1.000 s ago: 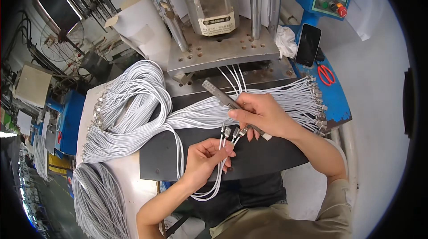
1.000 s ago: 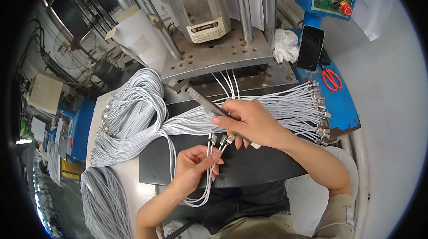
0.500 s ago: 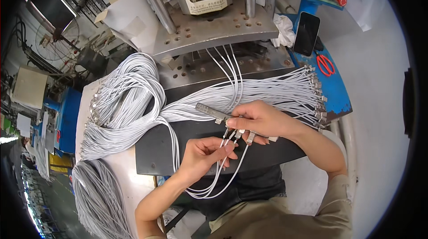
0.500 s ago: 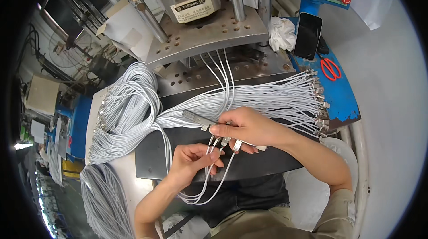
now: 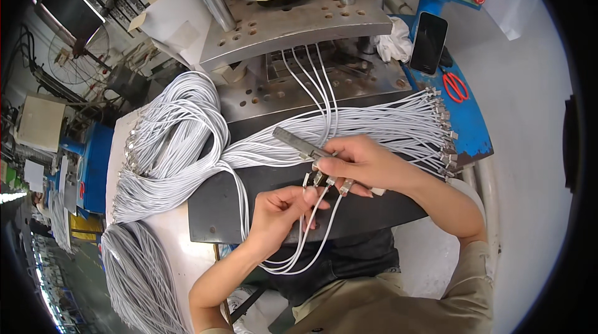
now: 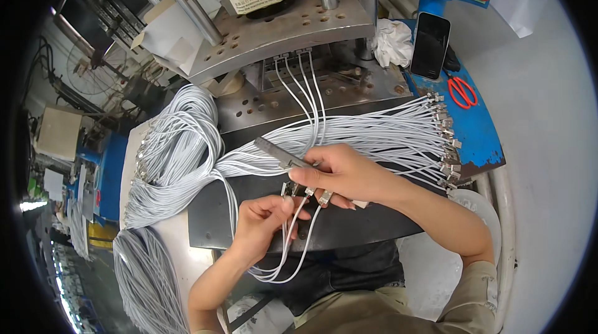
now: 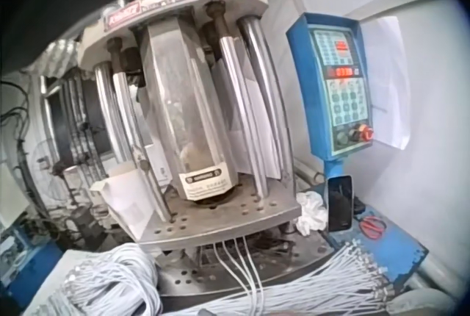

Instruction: The person processes USB cables by securing the connector ends into a mold fixture by hand, placing the loaded fixture into a molding press machine to mold them, and removing the finished cables.

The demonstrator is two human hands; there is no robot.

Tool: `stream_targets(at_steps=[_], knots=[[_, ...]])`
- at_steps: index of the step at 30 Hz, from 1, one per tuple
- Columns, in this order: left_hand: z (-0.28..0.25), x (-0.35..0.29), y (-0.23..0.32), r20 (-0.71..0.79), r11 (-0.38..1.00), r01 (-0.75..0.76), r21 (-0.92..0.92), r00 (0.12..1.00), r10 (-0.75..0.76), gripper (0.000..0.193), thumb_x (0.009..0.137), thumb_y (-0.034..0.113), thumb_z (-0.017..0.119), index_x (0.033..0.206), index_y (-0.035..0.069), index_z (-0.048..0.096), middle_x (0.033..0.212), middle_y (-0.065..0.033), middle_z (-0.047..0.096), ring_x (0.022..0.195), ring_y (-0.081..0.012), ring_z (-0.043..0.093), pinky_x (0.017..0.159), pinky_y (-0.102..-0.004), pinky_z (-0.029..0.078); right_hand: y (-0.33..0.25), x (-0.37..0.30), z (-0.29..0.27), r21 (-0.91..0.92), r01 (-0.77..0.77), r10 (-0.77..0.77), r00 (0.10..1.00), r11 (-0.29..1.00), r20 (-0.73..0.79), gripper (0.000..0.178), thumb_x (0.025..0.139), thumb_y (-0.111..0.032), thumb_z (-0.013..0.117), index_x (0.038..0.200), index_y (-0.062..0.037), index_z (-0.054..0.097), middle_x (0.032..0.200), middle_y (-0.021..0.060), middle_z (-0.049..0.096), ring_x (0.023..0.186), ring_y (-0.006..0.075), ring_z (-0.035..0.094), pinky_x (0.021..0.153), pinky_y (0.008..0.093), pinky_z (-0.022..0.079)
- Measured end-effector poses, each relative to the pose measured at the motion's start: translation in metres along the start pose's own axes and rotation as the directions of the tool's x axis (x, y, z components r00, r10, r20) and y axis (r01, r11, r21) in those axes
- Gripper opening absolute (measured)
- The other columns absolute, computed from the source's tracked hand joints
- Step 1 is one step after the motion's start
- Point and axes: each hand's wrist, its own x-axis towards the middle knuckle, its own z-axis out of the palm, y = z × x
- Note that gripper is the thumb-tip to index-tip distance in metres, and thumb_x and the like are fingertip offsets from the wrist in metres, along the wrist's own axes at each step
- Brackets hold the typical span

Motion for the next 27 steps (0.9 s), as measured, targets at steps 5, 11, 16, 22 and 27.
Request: stream_targets(at_steps=[5, 11, 16, 22, 27], knots=[[0.000, 0.002, -0.004, -0.091, 0.991, -0.068, -0.113, 0.994, 0.058, 0.023, 0.103, 0.018, 0.067, 0.106, -0.002, 0.075, 0.091, -0.0090, 0.075, 0.063, -0.0099, 0.062, 0.054, -0.0249, 0.051, -0.006, -0.008, -0.006, -0.060, -0.026, 0.026, 1.000, 0.998, 0.001, 0.042, 0.091, -0.029, 0.082, 0.115, -0.0015, 0.062, 0.065, 0.0039, 0.063, 0.041, 0.0074, 0.052, 0.037, 0.0231, 0.032], [-0.001, 0.003, -0.006, -0.096, 0.996, -0.060, -0.064, 0.994, 0.054, 0.022, 0.103, 0.017, 0.067, 0.103, -0.003, 0.075, 0.090, -0.0116, 0.074, 0.061, -0.0133, 0.063, 0.050, -0.0268, 0.051, -0.009, -0.009, 0.000, -0.140, -0.044, 0.048, 0.999, 0.989, 0.026, 0.036, 0.093, -0.026, 0.080, 0.111, -0.0007, 0.061, 0.066, 0.0032, 0.063, 0.044, 0.0084, 0.053, 0.039, 0.0256, 0.035], [0.000, 0.002, -0.006, -0.086, 0.995, -0.068, -0.076, 0.994, 0.061, 0.022, 0.103, 0.017, 0.067, 0.104, -0.003, 0.076, 0.089, -0.0112, 0.074, 0.061, -0.0131, 0.063, 0.051, -0.0271, 0.052, -0.005, -0.008, 0.001, -0.131, -0.015, 0.019, 0.999, 0.991, 0.028, 0.036, 0.092, -0.023, 0.080, 0.113, -0.0001, 0.061, 0.067, 0.0042, 0.065, 0.046, 0.0084, 0.054, 0.040, 0.0251, 0.036], [-0.001, 0.001, -0.007, -0.096, 0.997, -0.058, -0.060, 0.994, 0.053, 0.023, 0.103, 0.018, 0.067, 0.105, -0.004, 0.075, 0.090, -0.0109, 0.074, 0.061, -0.0129, 0.063, 0.053, -0.0275, 0.053, 0.001, -0.006, 0.001, -0.128, -0.026, 0.031, 0.999, 0.991, 0.043, 0.037, 0.094, -0.024, 0.078, 0.116, 0.0007, 0.061, 0.071, 0.0049, 0.067, 0.047, 0.0088, 0.055, 0.041, 0.0253, 0.038], [0.001, 0.003, -0.007, -0.067, 0.996, -0.056, -0.070, 0.996, 0.052, 0.026, 0.104, 0.020, 0.065, 0.106, -0.004, 0.075, 0.090, -0.0111, 0.075, 0.062, -0.0128, 0.064, 0.055, -0.0283, 0.054, 0.003, -0.006, 0.000, -0.091, -0.023, 0.026, 0.999, 0.996, 0.036, 0.043, 0.091, -0.029, 0.082, 0.118, -0.0011, 0.061, 0.067, 0.0022, 0.065, 0.047, 0.0076, 0.056, 0.041, 0.0226, 0.038]])
